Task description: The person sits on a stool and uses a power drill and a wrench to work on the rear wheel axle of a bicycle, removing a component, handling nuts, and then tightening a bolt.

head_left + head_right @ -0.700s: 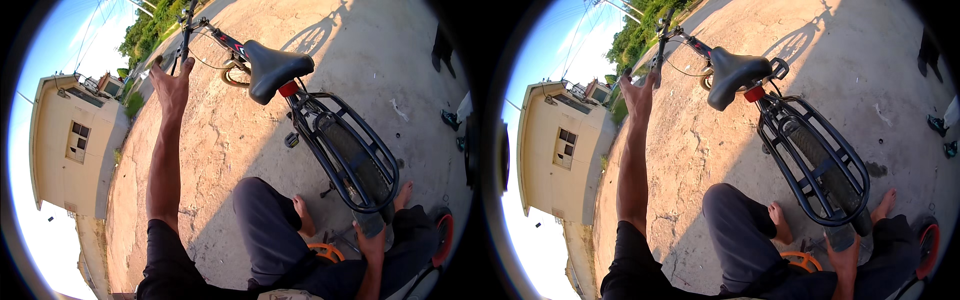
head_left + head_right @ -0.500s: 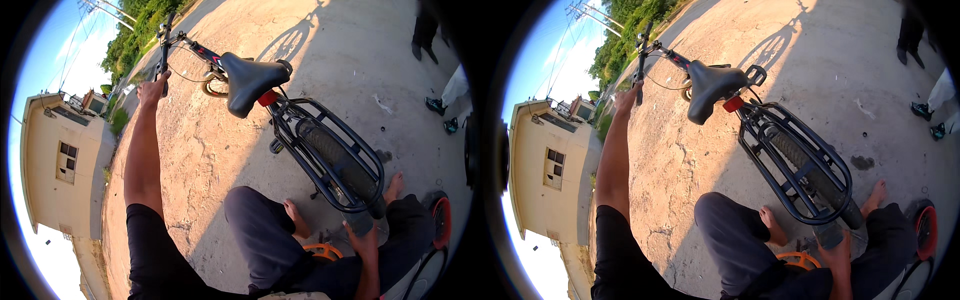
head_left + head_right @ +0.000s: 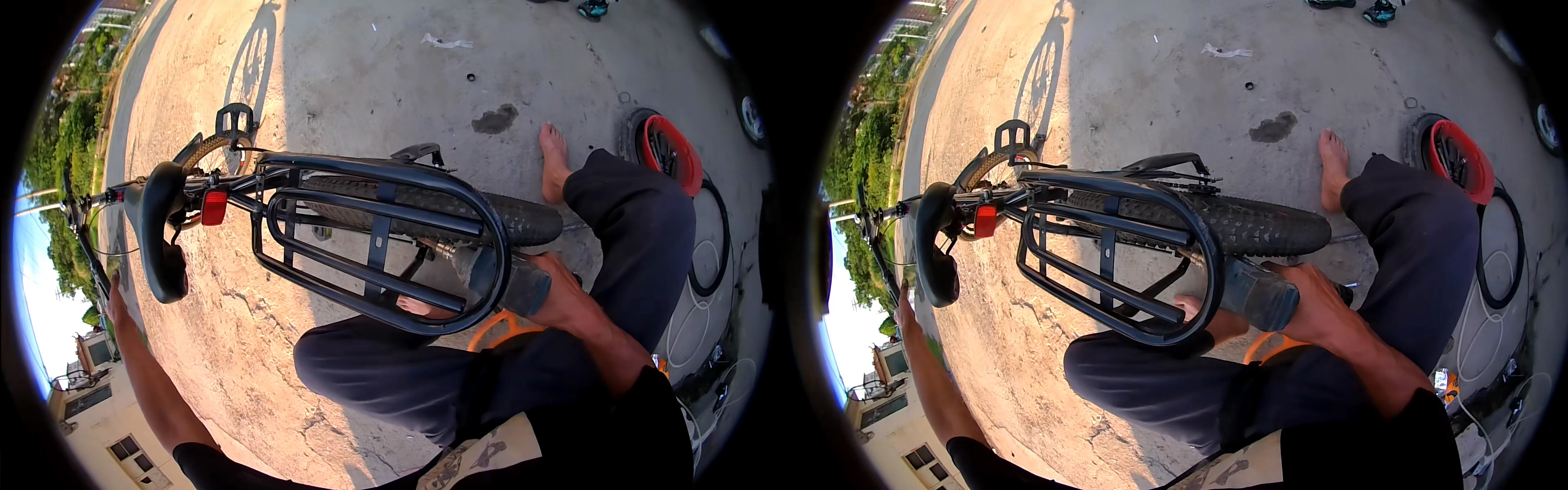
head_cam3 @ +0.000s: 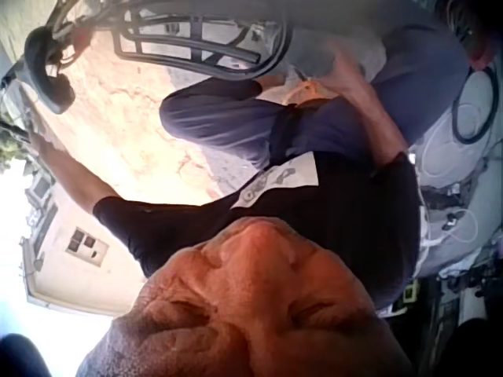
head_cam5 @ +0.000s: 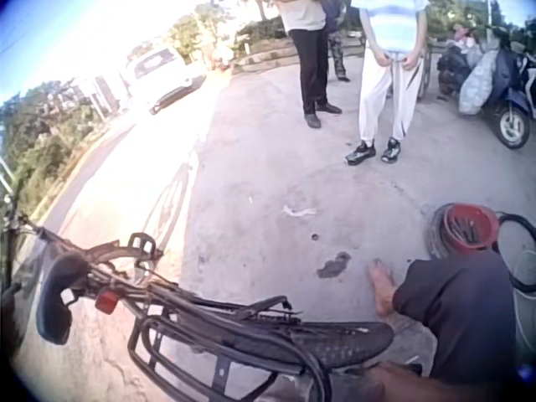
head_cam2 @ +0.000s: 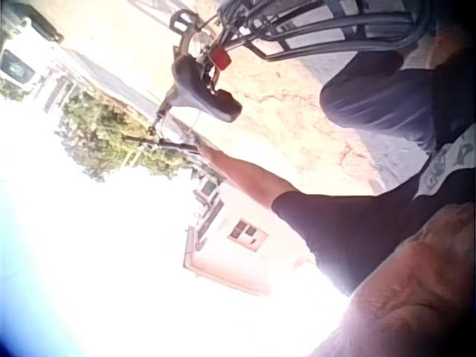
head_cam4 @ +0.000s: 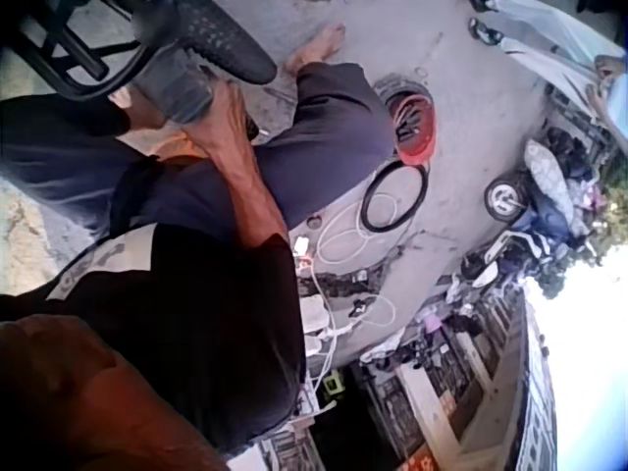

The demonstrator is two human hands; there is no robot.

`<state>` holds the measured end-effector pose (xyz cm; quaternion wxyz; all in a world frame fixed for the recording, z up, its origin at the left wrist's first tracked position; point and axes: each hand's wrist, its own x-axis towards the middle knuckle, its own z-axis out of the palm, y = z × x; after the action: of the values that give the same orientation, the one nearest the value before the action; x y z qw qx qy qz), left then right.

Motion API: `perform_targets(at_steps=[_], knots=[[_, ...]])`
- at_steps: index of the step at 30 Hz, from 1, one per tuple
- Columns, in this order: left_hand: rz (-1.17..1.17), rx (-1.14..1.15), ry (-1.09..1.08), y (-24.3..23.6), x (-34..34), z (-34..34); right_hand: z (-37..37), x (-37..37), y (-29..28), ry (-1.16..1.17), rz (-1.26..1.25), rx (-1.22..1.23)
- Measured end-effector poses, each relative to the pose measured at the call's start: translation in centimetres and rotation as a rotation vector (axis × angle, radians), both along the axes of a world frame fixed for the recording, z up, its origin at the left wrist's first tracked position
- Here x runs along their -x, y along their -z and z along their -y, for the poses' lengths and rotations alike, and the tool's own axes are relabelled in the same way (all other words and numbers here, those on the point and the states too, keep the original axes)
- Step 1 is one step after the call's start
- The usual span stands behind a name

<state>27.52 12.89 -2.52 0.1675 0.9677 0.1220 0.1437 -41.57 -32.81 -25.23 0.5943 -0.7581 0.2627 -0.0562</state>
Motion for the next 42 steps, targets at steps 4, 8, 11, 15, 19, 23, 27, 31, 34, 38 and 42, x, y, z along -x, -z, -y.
perform_targets(at_steps=[4,8,11,15,19,23,27,31,34,38,42], knots=[[-0.012,-0.054,0.003,-1.4,-0.1,-1.6,-0.3,-0.3,0.7,-0.018,0.012,0.004],[0.008,-0.255,-0.081,-2.4,-0.6,-1.8,-0.2,-0.5,-0.2,-0.068,-0.010,0.038],[0.089,-0.412,-0.134,-1.7,0.0,-1.5,0.0,-0.7,-0.4,-0.063,-0.022,0.030],[0.114,-0.503,-0.143,-1.7,0.0,-1.7,0.4,-0.8,-0.7,-0.066,-0.015,0.017],[0.077,-0.552,-0.143,-2.2,-1.1,-3.0,0.2,-0.6,-0.4,-0.036,0.036,-0.010],[0.066,-0.567,-0.140,-2.3,-1.2,-3.2,0.4,-0.8,-1.1,-0.053,-0.014,-0.007],[0.049,-0.456,-0.127,-2.3,-0.9,-2.8,0.3,-0.8,-1.1,-0.055,-0.011,-0.007],[0.013,-0.457,-0.096,-2.8,-0.8,-2.8,0.3,-1.0,-1.3,-0.070,-0.031,-0.011],[0.068,-0.461,-0.021,-2.2,0.4,-2.2,0.3,-1.0,-1.2,-0.051,-0.001,0.008],[0.105,-0.424,-0.001,-2.0,1.9,-0.7,0.3,-1.0,-1.2,-0.051,-0.026,0.009],[0.095,-0.485,-0.062,-2.2,1.8,-0.9,0.5,-1.1,-1.5,-0.075,-0.034,-0.009]])
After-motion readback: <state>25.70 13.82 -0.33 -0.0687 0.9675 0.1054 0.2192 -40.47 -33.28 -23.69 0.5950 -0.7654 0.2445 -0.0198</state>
